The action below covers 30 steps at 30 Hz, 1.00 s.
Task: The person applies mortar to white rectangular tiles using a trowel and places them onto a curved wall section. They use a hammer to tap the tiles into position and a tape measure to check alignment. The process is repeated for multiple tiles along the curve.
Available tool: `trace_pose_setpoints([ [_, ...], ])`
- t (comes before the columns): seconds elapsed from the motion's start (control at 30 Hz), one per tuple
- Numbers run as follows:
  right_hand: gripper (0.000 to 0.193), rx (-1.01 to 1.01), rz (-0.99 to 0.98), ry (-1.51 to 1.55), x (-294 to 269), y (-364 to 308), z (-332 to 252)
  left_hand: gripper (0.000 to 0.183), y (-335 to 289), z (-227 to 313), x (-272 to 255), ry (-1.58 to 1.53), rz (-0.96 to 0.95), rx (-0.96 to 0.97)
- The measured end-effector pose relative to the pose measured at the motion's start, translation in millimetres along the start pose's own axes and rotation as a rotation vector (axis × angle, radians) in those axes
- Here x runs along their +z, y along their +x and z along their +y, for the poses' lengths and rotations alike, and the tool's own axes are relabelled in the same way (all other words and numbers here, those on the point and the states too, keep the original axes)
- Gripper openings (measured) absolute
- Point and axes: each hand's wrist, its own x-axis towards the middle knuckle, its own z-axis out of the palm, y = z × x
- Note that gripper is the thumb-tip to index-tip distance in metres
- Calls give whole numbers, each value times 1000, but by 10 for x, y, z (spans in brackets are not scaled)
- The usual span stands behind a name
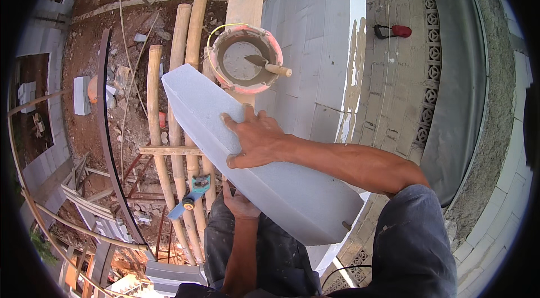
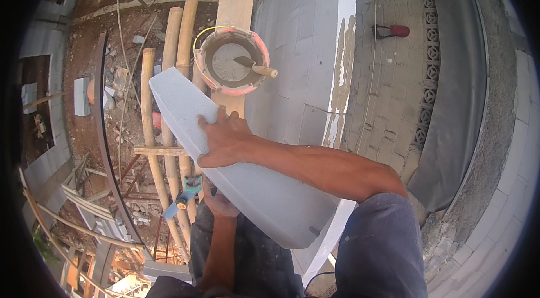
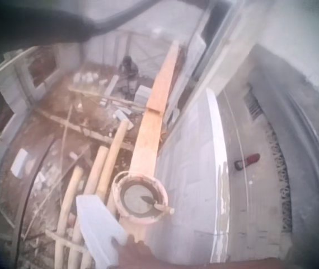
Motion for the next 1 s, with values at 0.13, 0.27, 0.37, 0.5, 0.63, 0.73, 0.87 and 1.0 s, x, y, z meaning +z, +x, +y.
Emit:
trace_pose_setpoints([
  [0.13,101,-2,112,-30,-524,-835,-132,65,-195,-100,250,143,-193,-22],
  [0.27,102,31,156,-26,-896,-1526,-182,79,-141,-165,860,313,-318,55],
  [0.37,111,82,247,-42,-948,-1831,-146,81,-21,-319,1126,426,-443,219],
  [0.5,130,201,480,95,-814,-2216,-42,80,-244,-448,1320,558,-452,284],
  [0.63,136,366,292,177,-978,-2246,189,80,-365,-583,1447,753,-392,356],
  [0.73,132,381,298,279,-963,-2322,371,75,-252,-661,1537,653,-281,224],
  [0.87,124,387,448,359,-911,-2515,538,72,-267,-841,1622,670,-268,145],
  [1.0,119,517,553,388,-1097,-2951,683,71,-584,-1275,2147,783,-317,62],
])
